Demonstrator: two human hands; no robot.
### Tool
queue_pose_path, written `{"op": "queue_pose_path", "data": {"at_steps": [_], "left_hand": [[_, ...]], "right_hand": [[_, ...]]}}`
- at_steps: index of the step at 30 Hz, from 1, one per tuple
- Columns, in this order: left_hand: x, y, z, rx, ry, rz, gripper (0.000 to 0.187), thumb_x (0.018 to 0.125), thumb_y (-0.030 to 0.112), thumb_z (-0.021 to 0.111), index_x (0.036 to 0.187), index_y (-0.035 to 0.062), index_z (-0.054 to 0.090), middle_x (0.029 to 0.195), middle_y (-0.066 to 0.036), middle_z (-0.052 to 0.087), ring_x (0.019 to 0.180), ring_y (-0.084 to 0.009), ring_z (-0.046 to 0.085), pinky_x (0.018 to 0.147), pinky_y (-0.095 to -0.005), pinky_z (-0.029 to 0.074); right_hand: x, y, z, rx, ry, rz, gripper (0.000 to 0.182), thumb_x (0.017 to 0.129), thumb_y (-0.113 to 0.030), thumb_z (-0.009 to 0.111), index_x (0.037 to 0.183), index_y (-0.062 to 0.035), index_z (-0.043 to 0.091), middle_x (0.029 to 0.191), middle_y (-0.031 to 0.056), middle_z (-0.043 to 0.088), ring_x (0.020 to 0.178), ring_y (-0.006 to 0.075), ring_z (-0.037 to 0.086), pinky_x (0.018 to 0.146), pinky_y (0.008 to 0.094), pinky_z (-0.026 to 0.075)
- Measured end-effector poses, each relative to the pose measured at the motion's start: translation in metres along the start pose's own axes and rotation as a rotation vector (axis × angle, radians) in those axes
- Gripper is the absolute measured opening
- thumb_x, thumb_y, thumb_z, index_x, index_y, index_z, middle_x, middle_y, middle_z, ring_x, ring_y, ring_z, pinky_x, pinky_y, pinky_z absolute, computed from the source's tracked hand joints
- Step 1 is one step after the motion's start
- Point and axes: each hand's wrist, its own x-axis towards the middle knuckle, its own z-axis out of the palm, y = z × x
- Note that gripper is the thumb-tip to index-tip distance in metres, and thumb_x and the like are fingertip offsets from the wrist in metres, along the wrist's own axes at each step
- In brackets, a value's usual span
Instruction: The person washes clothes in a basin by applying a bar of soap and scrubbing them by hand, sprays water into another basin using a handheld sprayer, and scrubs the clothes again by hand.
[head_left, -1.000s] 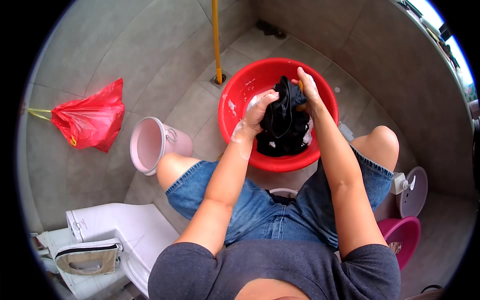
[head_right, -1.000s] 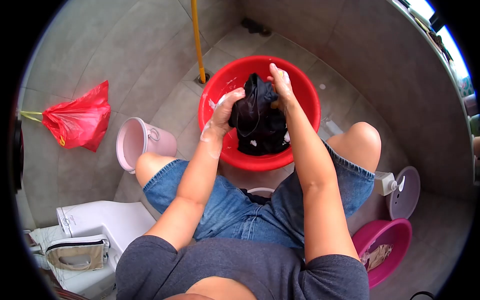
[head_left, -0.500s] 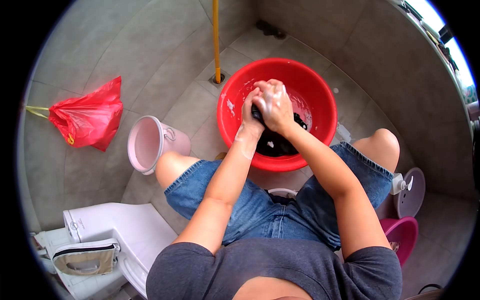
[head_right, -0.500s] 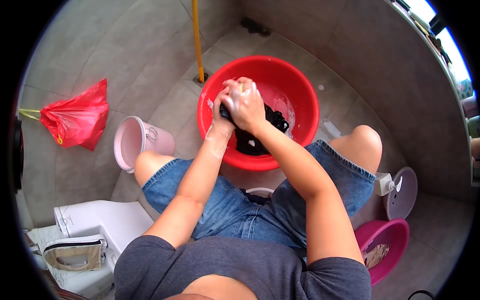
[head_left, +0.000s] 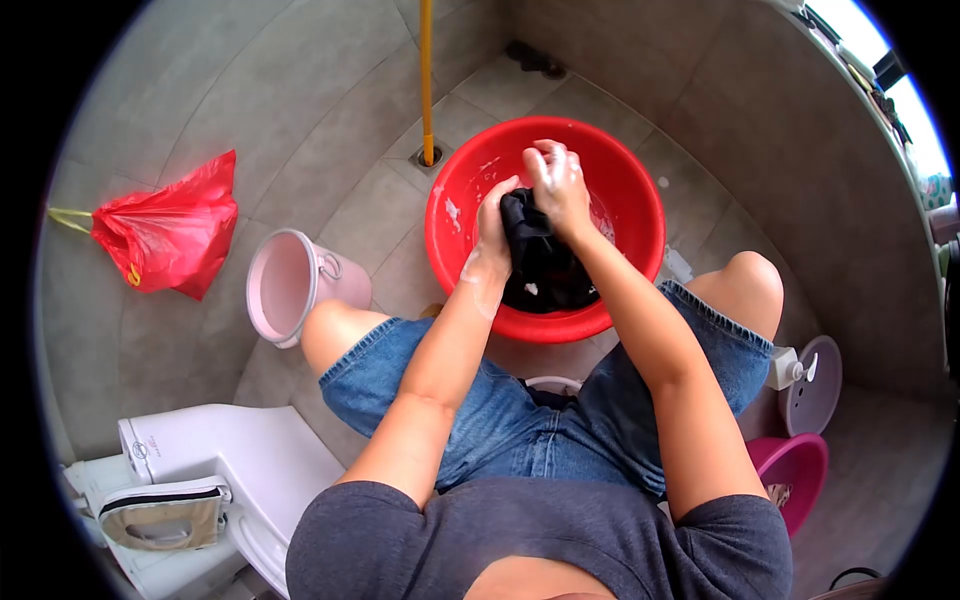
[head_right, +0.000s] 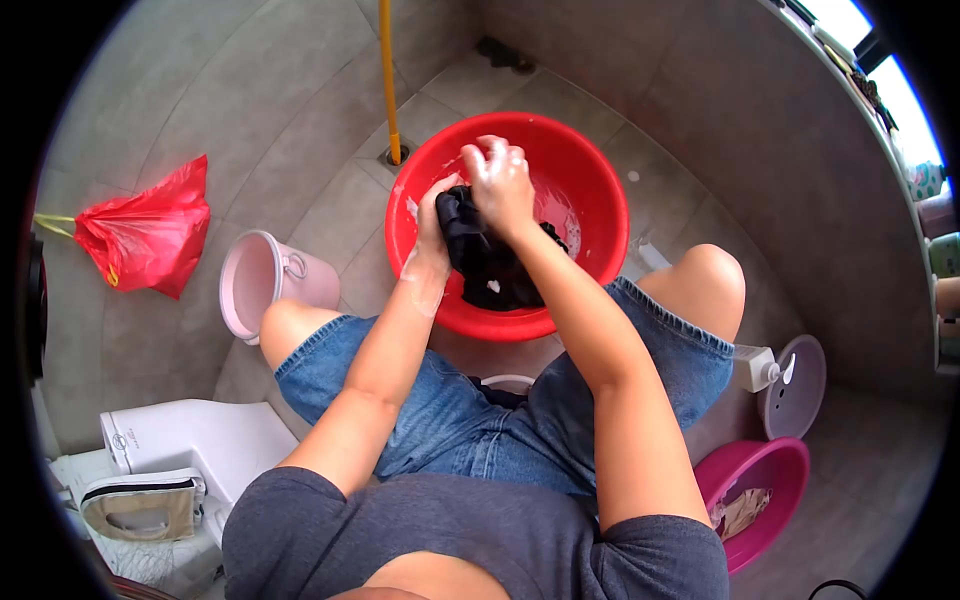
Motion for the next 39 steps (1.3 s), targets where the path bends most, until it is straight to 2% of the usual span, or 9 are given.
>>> {"op": "queue_pose_path", "data": {"at_steps": [2, 9, 21, 23, 25, 28, 31, 35, 39], "left_hand": [[0.018, 0.003, -0.025, -0.095, -0.435, -0.061, 0.022, 0.087, 0.023, 0.050, 0.084, 0.0024, 0.059, 0.082, -0.004, 0.060, 0.074, -0.0143, 0.057, 0.074, -0.0255, 0.047], [0.018, 0.016, -0.016, 0.193, 0.035, 0.422, 0.037, 0.072, 0.005, 0.046, 0.108, 0.0011, 0.054, 0.107, -0.010, 0.056, 0.105, -0.0191, 0.052, 0.098, -0.0312, 0.039], [0.038, -0.016, -0.082, -0.239, -0.063, 0.181, 0.043, 0.092, 0.034, 0.045, 0.125, 0.0072, 0.049, 0.120, -0.008, 0.054, 0.111, -0.0200, 0.054, 0.099, -0.0346, 0.043], [0.032, -0.024, -0.066, -0.131, 0.118, 0.163, 0.044, 0.090, 0.037, 0.050, 0.124, 0.0073, 0.050, 0.121, -0.006, 0.054, 0.109, -0.0186, 0.055, 0.098, -0.0347, 0.043], [0.025, -0.018, -0.064, 1.387, 0.028, 0.894, 0.037, 0.082, 0.026, 0.061, 0.113, 0.0070, 0.057, 0.109, -0.007, 0.058, 0.104, -0.0217, 0.057, 0.089, -0.0343, 0.047], [-0.009, 0.023, -0.006, 1.764, 0.035, 1.109, 0.029, 0.073, 0.018, 0.065, 0.099, 0.0049, 0.061, 0.092, -0.011, 0.061, 0.087, -0.0292, 0.060, 0.074, -0.0369, 0.048], [-0.002, 0.019, -0.005, 1.745, 0.033, 1.401, 0.024, 0.070, 0.015, 0.065, 0.091, 0.0037, 0.061, 0.083, -0.012, 0.062, 0.074, -0.0331, 0.061, 0.065, -0.0400, 0.047], [-0.009, 0.013, 0.020, 1.537, -0.062, 1.066, 0.020, 0.081, 0.016, 0.058, 0.098, 0.0069, 0.059, 0.092, -0.016, 0.061, 0.086, -0.0348, 0.060, 0.071, -0.0404, 0.048], [0.004, -0.011, 0.015, 2.210, 0.195, 1.007, 0.044, 0.088, 0.023, 0.054, 0.127, 0.0063, 0.044, 0.123, -0.015, 0.051, 0.115, -0.0245, 0.050, 0.095, -0.0361, 0.041]], "right_hand": [[0.015, 0.036, -0.003, 0.273, -0.204, 0.391, 0.057, 0.088, -0.049, 0.056, 0.118, -0.0011, 0.054, 0.117, 0.0188, 0.057, 0.105, 0.0305, 0.057, 0.087, 0.0389, 0.047], [-0.017, 0.033, -0.035, 1.208, -0.938, 0.673, 0.054, 0.086, -0.015, 0.064, 0.132, -0.0010, 0.040, 0.118, 0.0122, 0.056, 0.110, 0.0208, 0.056, 0.094, 0.0322, 0.046], [-0.006, -0.035, -0.055, 1.614, -0.509, 0.503, 0.032, 0.079, -0.009, 0.065, 0.108, -0.0041, 0.053, 0.100, 0.0079, 0.062, 0.092, 0.0219, 0.063, 0.089, 0.0370, 0.049], [-0.003, -0.039, -0.055, 1.473, -0.640, 0.440, 0.033, 0.078, -0.009, 0.067, 0.108, -0.0039, 0.054, 0.101, 0.0071, 0.063, 0.094, 0.0220, 0.062, 0.090, 0.0370, 0.049], [-0.003, -0.026, -0.049, 1.149, -0.785, 0.404, 0.040, 0.075, -0.012, 0.069, 0.111, -0.0021, 0.056, 0.103, 0.0107, 0.063, 0.099, 0.0221, 0.061, 0.091, 0.0368, 0.048], [-0.014, -0.002, -0.038, -0.234, -0.726, -0.394, 0.037, 0.076, -0.016, 0.065, 0.107, 0.0022, 0.057, 0.110, 0.0196, 0.058, 0.098, 0.0332, 0.061, 0.085, 0.0424, 0.050], [-0.003, -0.052, -0.064, -0.637, -0.791, -0.120, 0.045, 0.072, -0.016, 0.067, 0.113, -0.0026, 0.057, 0.115, 0.0181, 0.056, 0.104, 0.0351, 0.057, 0.087, 0.0435, 0.050], [-0.008, -0.084, -0.067, -0.358, -0.147, -0.484, 0.032, 0.072, -0.018, 0.070, 0.101, -0.0066, 0.061, 0.107, 0.0150, 0.057, 0.100, 0.0333, 0.058, 0.082, 0.0429, 0.049], [-0.031, -0.079, -0.028, -0.239, -0.178, -0.850, 0.038, 0.073, -0.031, 0.073, 0.099, -0.0064, 0.061, 0.108, 0.0166, 0.058, 0.104, 0.0324, 0.055, 0.092, 0.0435, 0.043]]}}
